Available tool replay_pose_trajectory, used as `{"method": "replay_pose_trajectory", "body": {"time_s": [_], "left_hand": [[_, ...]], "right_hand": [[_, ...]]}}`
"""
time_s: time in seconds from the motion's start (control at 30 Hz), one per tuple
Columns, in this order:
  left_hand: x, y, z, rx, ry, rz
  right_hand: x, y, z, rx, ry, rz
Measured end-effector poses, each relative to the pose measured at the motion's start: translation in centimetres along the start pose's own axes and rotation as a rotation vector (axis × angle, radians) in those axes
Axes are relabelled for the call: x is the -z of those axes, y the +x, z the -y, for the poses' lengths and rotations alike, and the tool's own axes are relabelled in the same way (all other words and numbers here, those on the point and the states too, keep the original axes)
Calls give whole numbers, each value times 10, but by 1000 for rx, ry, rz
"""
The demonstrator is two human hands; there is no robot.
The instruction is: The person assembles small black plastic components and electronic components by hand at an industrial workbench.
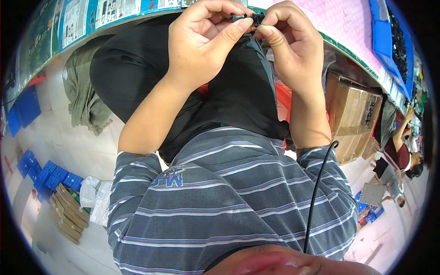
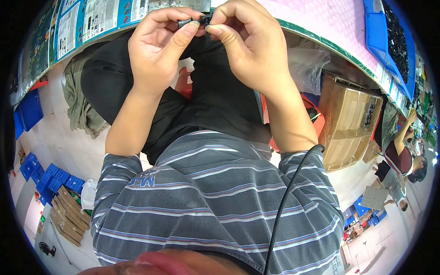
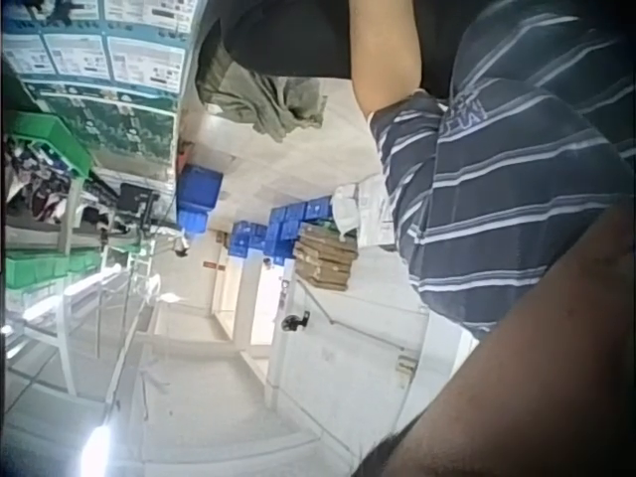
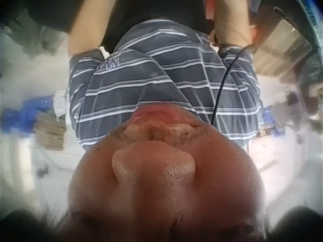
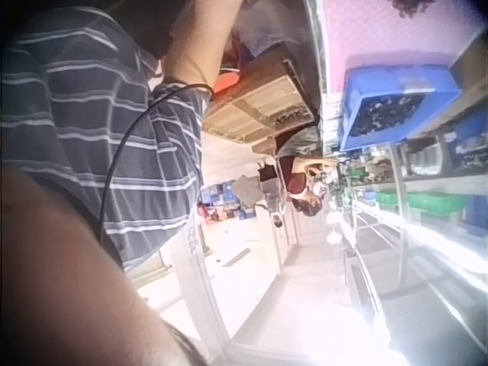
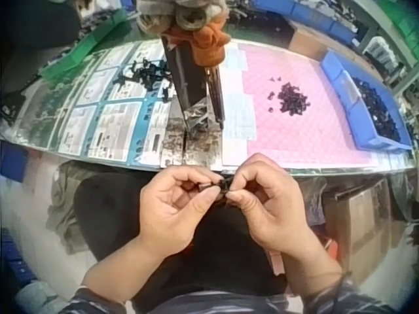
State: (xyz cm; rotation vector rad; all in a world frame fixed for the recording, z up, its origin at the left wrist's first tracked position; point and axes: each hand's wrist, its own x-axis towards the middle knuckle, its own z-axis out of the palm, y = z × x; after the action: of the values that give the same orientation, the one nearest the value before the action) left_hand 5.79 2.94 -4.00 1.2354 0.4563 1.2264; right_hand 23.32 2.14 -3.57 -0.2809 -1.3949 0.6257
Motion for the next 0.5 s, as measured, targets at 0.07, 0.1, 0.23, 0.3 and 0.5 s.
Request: {"method": "replay_pose_trajectory", "body": {"time_s": [0.07,0.1,0.23,0.3,0.5], "left_hand": [[1,0,-1,-16,37,15],[2,0,-1,-15,37,14],[1,1,-3,-38,48,28],[-9,3,-12,-52,42,17],[-2,29,48,-586,-295,256]], "right_hand": [[0,2,1,1,-17,0],[0,3,2,2,-32,1],[-2,6,4,-14,-13,-13],[0,8,8,-24,-68,-19],[3,4,4,-36,-69,-32]]}}
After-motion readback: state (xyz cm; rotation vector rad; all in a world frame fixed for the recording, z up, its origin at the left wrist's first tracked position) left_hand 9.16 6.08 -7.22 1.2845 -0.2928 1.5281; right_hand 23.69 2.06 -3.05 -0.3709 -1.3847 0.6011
